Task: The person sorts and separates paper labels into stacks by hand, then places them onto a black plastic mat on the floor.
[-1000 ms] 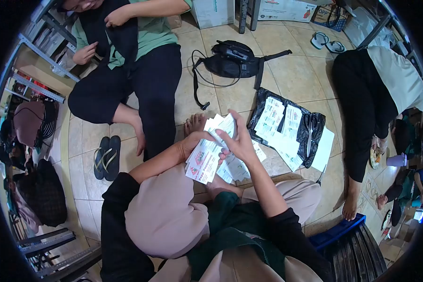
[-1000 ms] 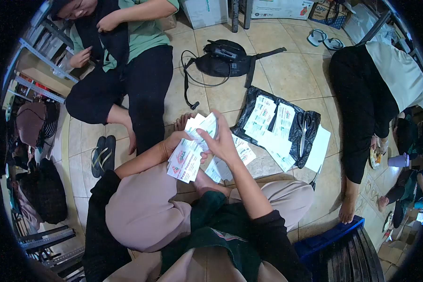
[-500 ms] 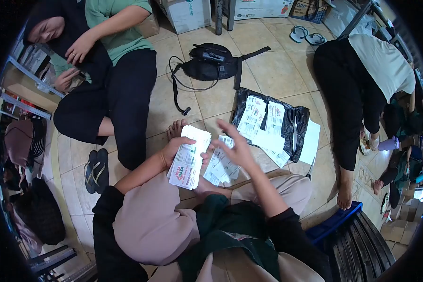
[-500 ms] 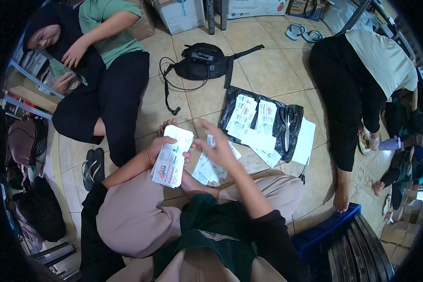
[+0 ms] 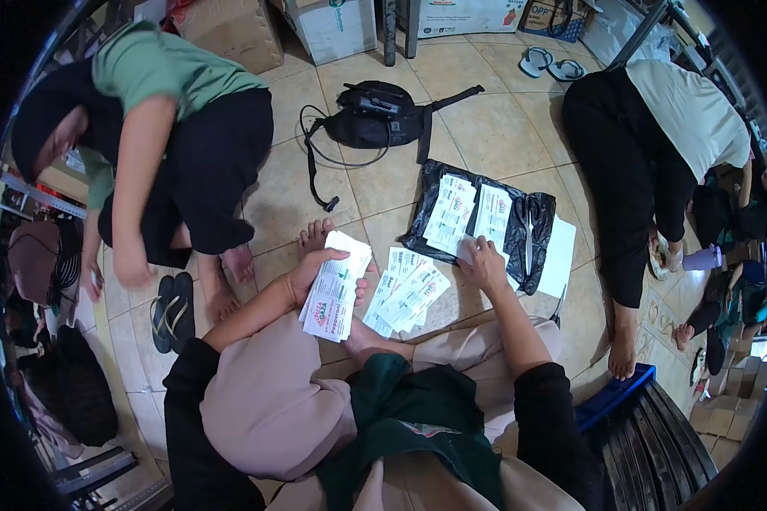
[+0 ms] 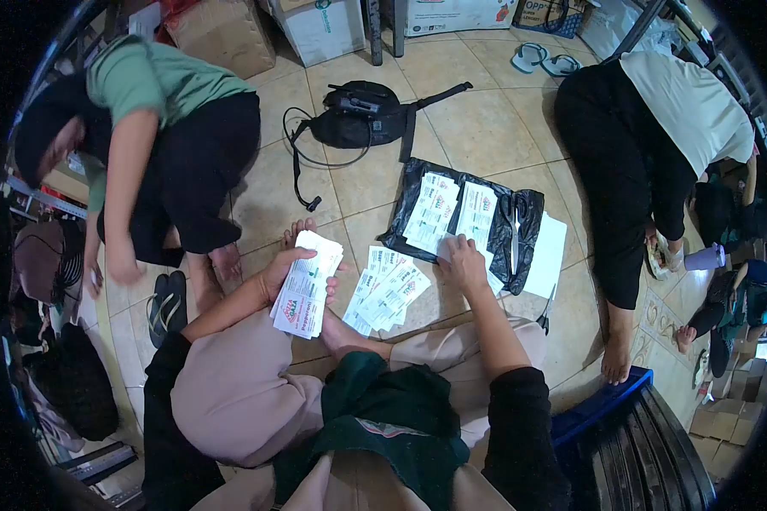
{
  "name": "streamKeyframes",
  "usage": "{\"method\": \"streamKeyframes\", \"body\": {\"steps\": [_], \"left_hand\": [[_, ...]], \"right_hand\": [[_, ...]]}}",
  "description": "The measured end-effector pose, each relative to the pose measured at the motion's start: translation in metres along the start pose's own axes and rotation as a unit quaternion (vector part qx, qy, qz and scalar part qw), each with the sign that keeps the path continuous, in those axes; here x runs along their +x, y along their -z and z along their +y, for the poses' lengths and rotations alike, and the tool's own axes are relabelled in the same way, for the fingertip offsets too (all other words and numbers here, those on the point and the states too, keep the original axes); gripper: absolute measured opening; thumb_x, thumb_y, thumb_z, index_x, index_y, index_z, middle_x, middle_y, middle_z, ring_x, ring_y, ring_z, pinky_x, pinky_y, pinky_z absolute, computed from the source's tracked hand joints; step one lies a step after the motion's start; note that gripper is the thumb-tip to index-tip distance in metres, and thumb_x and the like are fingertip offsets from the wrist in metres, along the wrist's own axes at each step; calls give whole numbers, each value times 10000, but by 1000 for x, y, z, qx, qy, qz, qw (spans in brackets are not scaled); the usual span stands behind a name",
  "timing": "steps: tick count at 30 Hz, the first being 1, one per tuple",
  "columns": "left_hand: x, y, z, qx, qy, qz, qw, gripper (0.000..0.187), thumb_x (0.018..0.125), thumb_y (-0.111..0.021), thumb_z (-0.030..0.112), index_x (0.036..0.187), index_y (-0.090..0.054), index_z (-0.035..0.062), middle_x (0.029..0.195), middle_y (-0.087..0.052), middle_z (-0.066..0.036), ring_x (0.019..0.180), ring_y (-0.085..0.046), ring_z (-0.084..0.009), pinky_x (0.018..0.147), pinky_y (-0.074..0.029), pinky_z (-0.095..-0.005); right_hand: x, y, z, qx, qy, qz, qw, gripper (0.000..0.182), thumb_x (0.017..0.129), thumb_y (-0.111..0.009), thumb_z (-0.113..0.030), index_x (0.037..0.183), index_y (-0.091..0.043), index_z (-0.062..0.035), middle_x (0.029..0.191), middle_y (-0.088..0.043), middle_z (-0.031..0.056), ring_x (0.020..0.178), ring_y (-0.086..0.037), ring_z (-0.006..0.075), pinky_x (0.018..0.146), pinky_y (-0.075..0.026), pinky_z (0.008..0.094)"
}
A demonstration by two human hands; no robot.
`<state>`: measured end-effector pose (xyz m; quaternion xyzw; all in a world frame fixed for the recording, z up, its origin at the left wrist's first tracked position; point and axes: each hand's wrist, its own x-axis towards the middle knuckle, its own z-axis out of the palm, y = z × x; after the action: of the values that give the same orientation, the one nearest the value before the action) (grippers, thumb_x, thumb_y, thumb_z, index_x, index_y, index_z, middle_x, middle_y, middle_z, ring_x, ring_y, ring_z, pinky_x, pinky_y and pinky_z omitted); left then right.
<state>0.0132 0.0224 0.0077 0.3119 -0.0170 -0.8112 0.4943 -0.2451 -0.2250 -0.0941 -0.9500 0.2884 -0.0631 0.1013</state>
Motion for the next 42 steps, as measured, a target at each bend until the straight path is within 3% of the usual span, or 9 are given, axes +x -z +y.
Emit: {"method": "streamKeyframes", "body": {"steps": [6,9,11,14,17,29,37,39,42], "left_hand": [[-1,-2,-1,-22,-12,4,1000,661,791,-537,378,1255,-384,-66,920,-532,-160,851,-559,-290,823,-462,-414],[0,-4,0,-21,-9,9,1000,661,784,-544,378,1250,-387,-64,921,-532,-160,849,-559,-288,820,-464,-414],[-1,-4,0,-9,-12,8,1000,672,777,-551,379,1252,-384,-65,920,-531,-158,848,-559,-287,823,-465,-412],[-1,1,-1,-20,-11,6,1000,678,773,-555,377,1252,-380,-70,918,-530,-158,847,-559,-286,826,-465,-411],[-2,-4,0,-12,-16,17,1000,680,770,-559,374,1252,-379,-71,917,-529,-161,844,-560,-288,826,-464,-408],[-8,3,-2,-63,-87,17,994,633,785,-548,387,1211,-408,-61,910,-519,-164,809,-547,-274,779,-459,-391],[-5,-4,-2,-20,-30,4,999,522,832,-504,319,1196,-451,-51,935,-572,-165,823,-594,-250,780,-503,-372],[-7,-2,-1,-7,-16,-13,1000,445,851,-481,285,1172,-479,-23,935,-596,-166,828,-609,-258,784,-504,-359],[-4,5,-1,-9,-9,-26,1000,571,834,-491,351,1218,-430,-68,979,-563,-209,877,-583,-312,833,-469,-402]], "right_hand": [[-12,26,14,169,-6,66,983,110,746,-636,-133,795,-645,-36,856,-628,125,780,-616,305,675,-494,384],[-17,29,27,270,-21,88,959,113,753,-652,-132,806,-646,-32,818,-626,141,764,-619,284,672,-486,345],[-19,21,40,326,-98,61,938,102,816,-632,-125,821,-635,-24,765,-630,78,716,-602,174,652,-459,267],[-19,27,49,519,-171,94,832,132,917,-542,-116,898,-620,-11,761,-572,-52,672,-469,26,599,-377,183],[-20,22,60,586,-210,86,778,136,907,-562,-131,905,-623,-10,763,-586,-41,665,-471,19,596,-369,177],[-24,13,69,577,-219,42,786,140,915,-522,-120,948,-610,-17,801,-588,-29,701,-484,30,636,-384,182],[-31,1,87,536,-248,94,801,172,902,-518,-89,1037,-606,-27,869,-608,-12,751,-515,62,684,-405,203],[-28,11,78,605,-238,84,755,218,881,-497,-35,1084,-575,-22,903,-611,5,774,-539,77,714,-417,205],[-19,33,51,610,-218,34,761,217,849,-448,20,1031,-560,-21,926,-605,8,811,-540,81,743,-418,205]]}}
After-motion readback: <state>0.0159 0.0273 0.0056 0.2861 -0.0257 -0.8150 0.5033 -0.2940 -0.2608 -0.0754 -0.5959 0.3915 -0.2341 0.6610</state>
